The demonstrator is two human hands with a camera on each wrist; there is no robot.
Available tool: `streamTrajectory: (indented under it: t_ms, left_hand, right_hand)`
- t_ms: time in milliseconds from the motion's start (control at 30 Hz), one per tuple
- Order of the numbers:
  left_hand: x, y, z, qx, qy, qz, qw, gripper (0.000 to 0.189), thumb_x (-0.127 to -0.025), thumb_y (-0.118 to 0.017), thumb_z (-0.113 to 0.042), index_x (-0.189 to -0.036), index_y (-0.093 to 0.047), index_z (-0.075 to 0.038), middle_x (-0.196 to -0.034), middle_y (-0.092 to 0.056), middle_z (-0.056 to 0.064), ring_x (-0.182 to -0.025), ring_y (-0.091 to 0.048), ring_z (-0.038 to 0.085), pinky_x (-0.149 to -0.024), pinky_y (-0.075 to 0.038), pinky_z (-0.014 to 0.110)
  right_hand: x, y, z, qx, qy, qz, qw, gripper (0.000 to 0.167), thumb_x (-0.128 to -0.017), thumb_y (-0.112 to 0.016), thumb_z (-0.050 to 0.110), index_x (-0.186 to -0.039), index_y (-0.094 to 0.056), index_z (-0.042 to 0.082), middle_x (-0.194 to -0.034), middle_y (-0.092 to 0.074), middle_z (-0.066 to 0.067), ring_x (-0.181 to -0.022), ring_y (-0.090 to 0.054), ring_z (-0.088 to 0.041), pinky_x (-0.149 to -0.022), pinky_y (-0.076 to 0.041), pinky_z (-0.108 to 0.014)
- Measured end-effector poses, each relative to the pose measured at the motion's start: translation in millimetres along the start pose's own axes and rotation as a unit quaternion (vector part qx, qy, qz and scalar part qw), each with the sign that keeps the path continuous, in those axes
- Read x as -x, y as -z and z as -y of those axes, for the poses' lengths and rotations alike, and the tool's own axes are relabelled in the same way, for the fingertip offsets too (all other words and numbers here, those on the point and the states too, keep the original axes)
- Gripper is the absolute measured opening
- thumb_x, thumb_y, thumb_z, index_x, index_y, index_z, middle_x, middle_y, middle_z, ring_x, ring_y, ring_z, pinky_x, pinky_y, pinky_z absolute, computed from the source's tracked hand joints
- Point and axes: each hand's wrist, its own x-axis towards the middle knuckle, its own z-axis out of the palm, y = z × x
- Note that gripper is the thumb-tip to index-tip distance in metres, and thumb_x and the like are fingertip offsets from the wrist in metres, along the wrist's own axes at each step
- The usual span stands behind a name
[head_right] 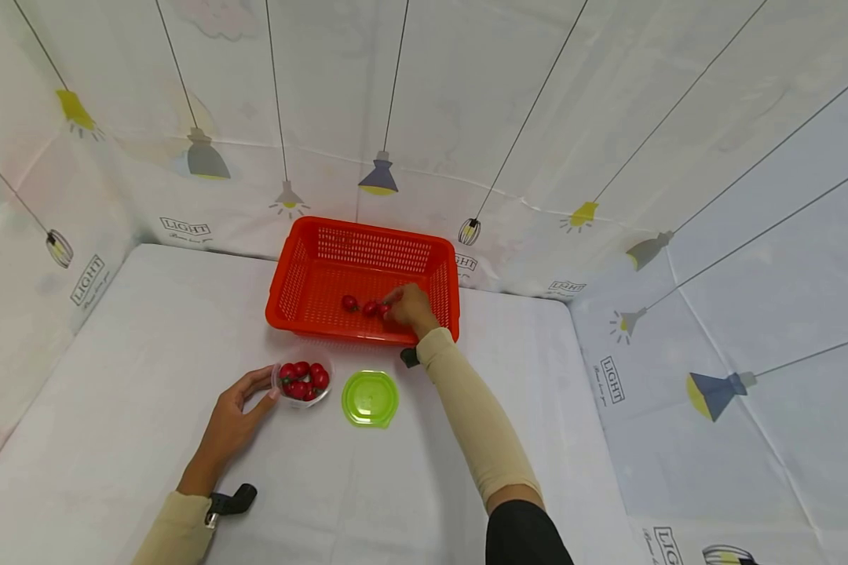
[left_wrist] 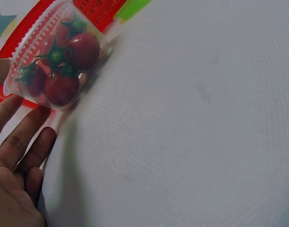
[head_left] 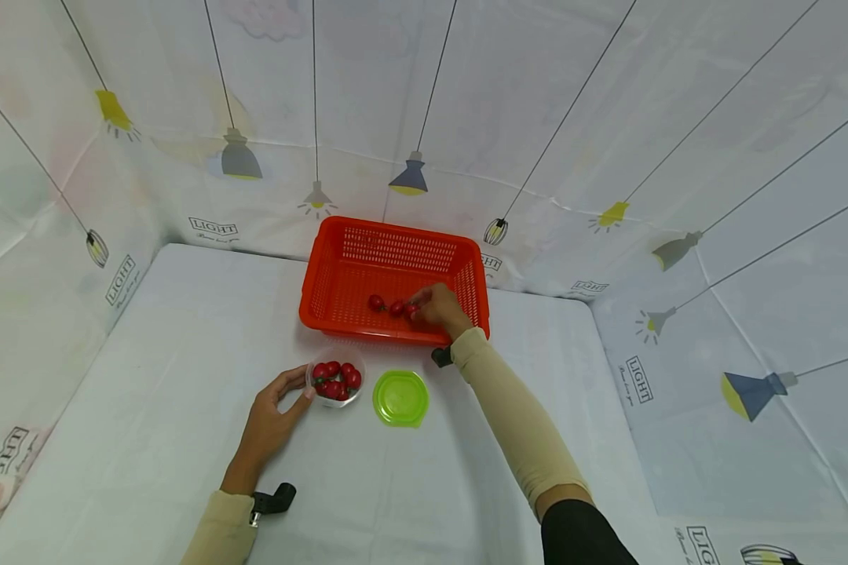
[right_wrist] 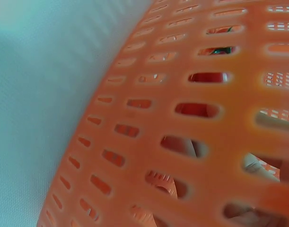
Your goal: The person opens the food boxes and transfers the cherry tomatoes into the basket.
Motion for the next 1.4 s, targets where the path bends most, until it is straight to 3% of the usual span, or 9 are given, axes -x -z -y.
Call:
streamTrajectory:
  t_ms: [367,467,600,733,967,1133,1400]
  left_hand:
    - [0.7,-0.9,1.5,0.003,0.001,-0.003,1.0000,0.048,-0.104,-0.070,-0.029,-0.150,-0.059,-0.019,-0.144,-0.069,0.009,-0.136,-0.061,0.030,-0.125,-0.029,0.066]
    - [0.9,-1.3,0.8,0.003,0.005,-0.002,1.0000,0.048,-0.104,-0.070,-0.029,-0.150,-0.059,-0.019,-0.144,-0.069,0.009,-0.137,-0.060,0.030,-0.125,-0.029,0.066]
    - [1.5,-2.0,0.4,0.002,0.006,0.002,1.0000,0.048,-0.104,-0.070,-0.030,-0.150,-0.059,-0.019,-0.144,-0.068,0.009,-0.137,-0.061,0.030,-0.124,-0.030,0.066]
    - [1.9,-2.8,0.6,0.002,0.004,0.003,1.0000,0.048,-0.104,-0.070,-0.029,-0.150,-0.059,-0.018,-0.145,-0.068,0.009,-0.137,-0.061,0.031,-0.124,-0.030,0.067]
    - [1.7,-2.1,0.3,0.004,0.006,0.002,1.0000,0.048,-0.104,-0.071,-0.032,-0.149,-0.059,-0.020,-0.145,-0.068,0.009,-0.138,-0.060,0.030,-0.124,-0.028,0.068]
    - [1.2,-2.0,0.1,-0.002,0.012,0.000,0.9999,0.049,-0.104,-0.070,-0.034,-0.150,-0.059,-0.022,-0.144,-0.068,0.007,-0.140,-0.059,0.030,-0.125,-0.028,0.067]
    - [0.7,-0.6,0.1,0.002,0.009,-0.001,1.0000,0.048,-0.104,-0.070,-0.032,-0.150,-0.059,-0.020,-0.145,-0.068,0.009,-0.140,-0.059,0.030,-0.125,-0.027,0.068]
  right_hand:
    - [4.1,-0.7,-0.2,-0.007,0.014,-0.015,0.9998,0.027,-0.093,-0.079,0.009,-0.120,-0.079,0.012,-0.121,-0.073,-0.011,-0.106,-0.059,-0.028,-0.098,-0.053,-0.042]
    - [4.2,0.0,-1.9,-0.023,0.018,-0.025,0.9993,0.029,-0.096,-0.072,0.005,-0.124,-0.077,0.012,-0.124,-0.072,-0.011,-0.109,-0.062,-0.029,-0.100,-0.056,-0.043]
    - [3.2,1.4,-6.3,-0.048,0.053,-0.078,0.9944,0.023,-0.100,-0.068,0.006,-0.121,-0.075,0.011,-0.121,-0.073,-0.010,-0.109,-0.067,-0.029,-0.098,-0.059,-0.045]
    - [5.1,7.6,-5.2,-0.061,0.084,-0.126,0.9866,0.018,-0.102,-0.071,0.012,-0.119,-0.076,0.010,-0.115,-0.075,-0.009,-0.104,-0.069,-0.027,-0.092,-0.061,-0.043]
    - [23.9,16.6,13.6,-0.075,0.078,-0.144,0.9835,0.027,-0.104,-0.070,0.020,-0.131,-0.073,0.015,-0.121,-0.073,-0.004,-0.106,-0.067,-0.023,-0.093,-0.060,-0.039]
    - [41.6,17.6,21.9,-0.081,0.114,-0.151,0.9786,0.024,-0.104,-0.071,0.022,-0.127,-0.075,0.018,-0.116,-0.074,-0.002,-0.101,-0.068,-0.022,-0.087,-0.060,-0.038]
    - [73.3,16.2,32.5,-0.105,0.171,-0.155,0.9672,0.020,-0.102,-0.073,0.026,-0.122,-0.077,0.023,-0.113,-0.075,0.000,-0.102,-0.064,-0.022,-0.089,-0.056,-0.039]
